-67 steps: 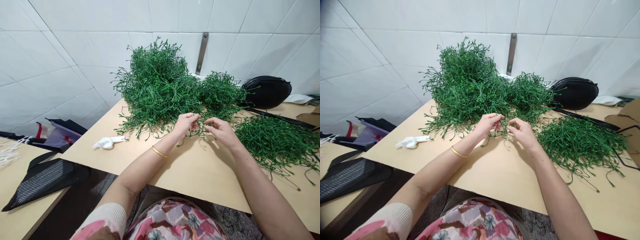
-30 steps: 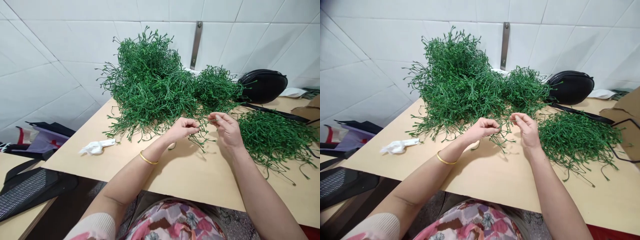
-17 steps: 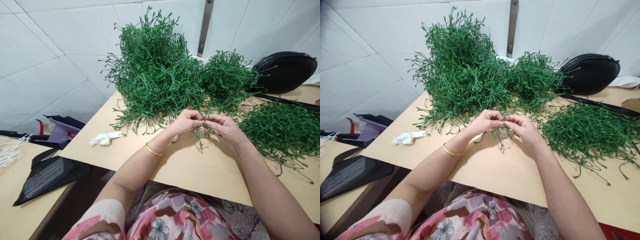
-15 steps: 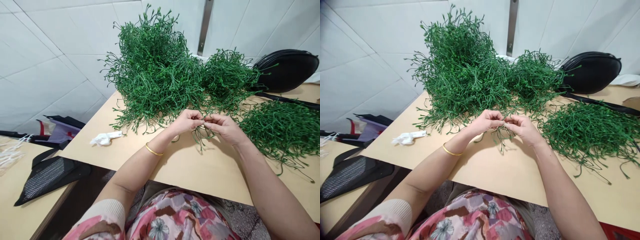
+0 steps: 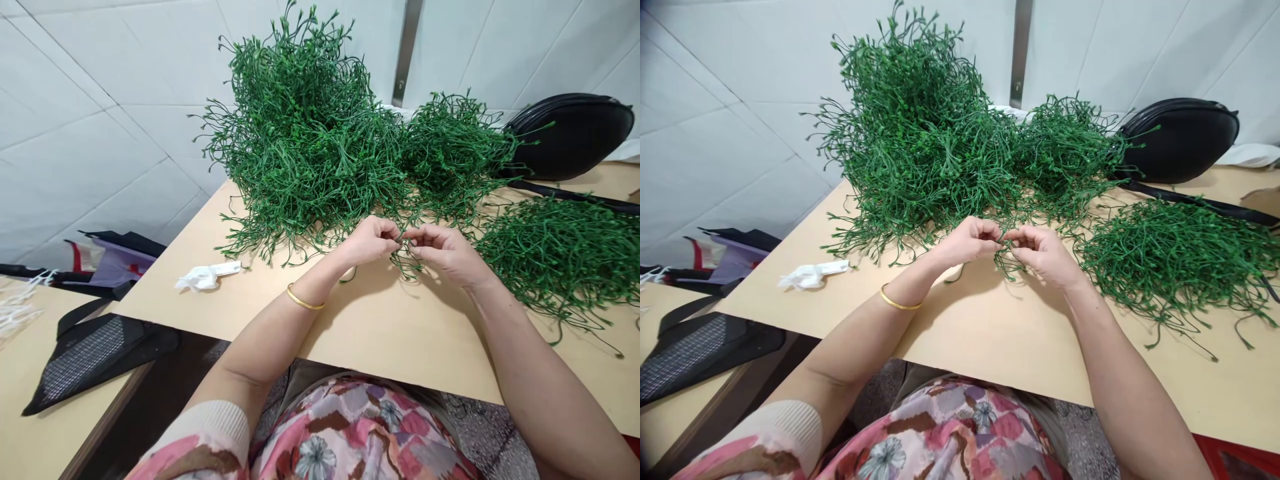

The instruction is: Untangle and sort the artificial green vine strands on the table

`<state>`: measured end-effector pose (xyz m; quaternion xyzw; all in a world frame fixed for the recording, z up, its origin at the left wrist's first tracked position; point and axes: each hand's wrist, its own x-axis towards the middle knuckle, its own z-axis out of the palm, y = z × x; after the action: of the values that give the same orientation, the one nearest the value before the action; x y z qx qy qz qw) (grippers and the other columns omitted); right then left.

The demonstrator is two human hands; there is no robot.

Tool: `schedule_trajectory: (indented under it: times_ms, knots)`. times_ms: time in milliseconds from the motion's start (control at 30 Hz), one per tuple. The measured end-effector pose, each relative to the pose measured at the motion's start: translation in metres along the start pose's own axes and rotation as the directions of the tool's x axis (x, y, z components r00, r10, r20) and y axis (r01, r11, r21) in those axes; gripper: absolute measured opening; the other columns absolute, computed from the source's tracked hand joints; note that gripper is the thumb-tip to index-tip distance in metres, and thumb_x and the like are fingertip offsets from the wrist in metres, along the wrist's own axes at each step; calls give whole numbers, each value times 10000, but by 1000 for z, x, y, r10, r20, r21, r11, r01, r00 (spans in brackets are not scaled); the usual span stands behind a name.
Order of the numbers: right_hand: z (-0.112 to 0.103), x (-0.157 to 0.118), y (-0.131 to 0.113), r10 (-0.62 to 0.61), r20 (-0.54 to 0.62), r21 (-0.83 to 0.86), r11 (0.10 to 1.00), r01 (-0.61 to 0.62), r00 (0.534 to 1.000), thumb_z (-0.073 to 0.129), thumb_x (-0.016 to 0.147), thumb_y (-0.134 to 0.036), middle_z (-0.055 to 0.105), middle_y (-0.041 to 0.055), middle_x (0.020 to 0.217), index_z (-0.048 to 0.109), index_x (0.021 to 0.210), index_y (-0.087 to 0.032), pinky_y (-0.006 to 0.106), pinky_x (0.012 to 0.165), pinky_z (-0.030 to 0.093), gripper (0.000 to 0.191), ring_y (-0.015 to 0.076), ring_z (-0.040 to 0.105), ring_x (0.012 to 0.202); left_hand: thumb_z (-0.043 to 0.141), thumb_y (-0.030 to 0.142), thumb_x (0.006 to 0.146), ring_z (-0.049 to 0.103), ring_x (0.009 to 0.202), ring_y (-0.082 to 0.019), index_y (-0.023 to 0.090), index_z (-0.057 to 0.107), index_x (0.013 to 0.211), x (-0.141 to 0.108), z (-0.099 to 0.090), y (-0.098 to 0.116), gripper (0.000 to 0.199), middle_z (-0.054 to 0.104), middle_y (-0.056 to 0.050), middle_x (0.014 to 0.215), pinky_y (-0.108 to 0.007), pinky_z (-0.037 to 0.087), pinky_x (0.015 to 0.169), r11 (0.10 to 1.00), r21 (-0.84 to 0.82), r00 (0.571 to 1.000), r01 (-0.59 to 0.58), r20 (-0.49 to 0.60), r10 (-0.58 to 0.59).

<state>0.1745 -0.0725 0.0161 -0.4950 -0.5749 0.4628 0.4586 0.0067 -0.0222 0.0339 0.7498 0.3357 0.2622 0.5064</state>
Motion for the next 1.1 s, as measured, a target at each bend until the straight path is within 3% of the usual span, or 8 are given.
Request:
schedule_trajectory:
  times_ms: [133, 300, 367, 567, 767, 833, 1000, 1100]
  knots:
    - [3, -1, 0, -104, -76, -268, 960, 81, 992, 588, 678, -245, 611, 13, 693, 656, 827, -160, 272, 576, 393, 185, 133, 524, 627, 492, 158, 630, 335, 528, -66, 138, 487, 544, 2, 3, -5, 88, 380, 41, 519, -228, 242, 526, 991, 127, 996, -50, -61, 58]
    - [8, -4, -6, -274, -59, -555, 808, 197, 960, 537, 742, -202, 668, 38, 793, 660, 811, -177, 305, 699, 409, 143, 173, 583, 746, 454, 169, 679, 338, 537, -79, 143, 494, 555, 2, 7, -12, 133, 384, 31, 512, -237, 231, 534, 945, 321, 985, -61, -133, 108]
    - [9, -5, -8, -297, -29, -615, 758, 217, 955, 553, 748, -220, 674, 48, 811, 658, 812, -174, 313, 719, 403, 131, 184, 587, 765, 447, 164, 690, 351, 540, -87, 147, 503, 561, 1, 9, -13, 141, 395, 26, 506, -242, 228, 532, 907, 417, 979, -55, -156, 131]
    - [6, -2, -4, -257, 15, -638, 742, 207, 966, 494, 787, -225, 614, 35, 703, 577, 720, -175, 276, 629, 379, 118, 156, 534, 664, 424, 166, 739, 463, 639, -125, 164, 580, 664, -1, 15, -10, 173, 549, -19, 663, -256, 288, 576, 744, 663, 972, -86, -110, 210]
    - [12, 1, 6, -377, 91, -877, 409, 253, 922, 411, 786, -190, 557, 86, 765, 466, 712, -179, 341, 720, 340, 93, 209, 490, 767, 380, 176, 788, 536, 767, -183, 174, 616, 811, -1, 20, -11, 237, 600, -80, 873, -293, 322, 611, 524, 850, 969, -55, -82, 234]
    - [14, 1, 7, -332, 81, -874, 429, 227, 940, 399, 790, -193, 547, 73, 733, 437, 708, -188, 325, 676, 330, 90, 197, 481, 726, 378, 181, 795, 547, 795, -196, 174, 618, 848, 0, 20, -11, 246, 602, -89, 890, -304, 332, 628, 493, 869, 971, -38, -84, 223]
    - [18, 3, 11, -58, -46, -707, 708, 8, 997, 427, 791, -233, 497, 5, 595, 388, 659, -205, 264, 551, 297, 139, 141, 431, 576, 383, 194, 790, 565, 775, -199, 187, 613, 852, 3, 20, -15, 238, 610, -74, 864, -308, 312, 584, 507, 862, 986, 13, -96, 137]
    - [20, 5, 13, 4, -63, -650, 759, -44, 998, 447, 790, -259, 516, 0, 597, 435, 662, -201, 254, 557, 307, 141, 136, 440, 585, 382, 192, 784, 568, 769, -196, 194, 609, 828, 4, 19, -19, 232, 614, -65, 856, -304, 300, 570, 524, 852, 986, 19, -104, 133]
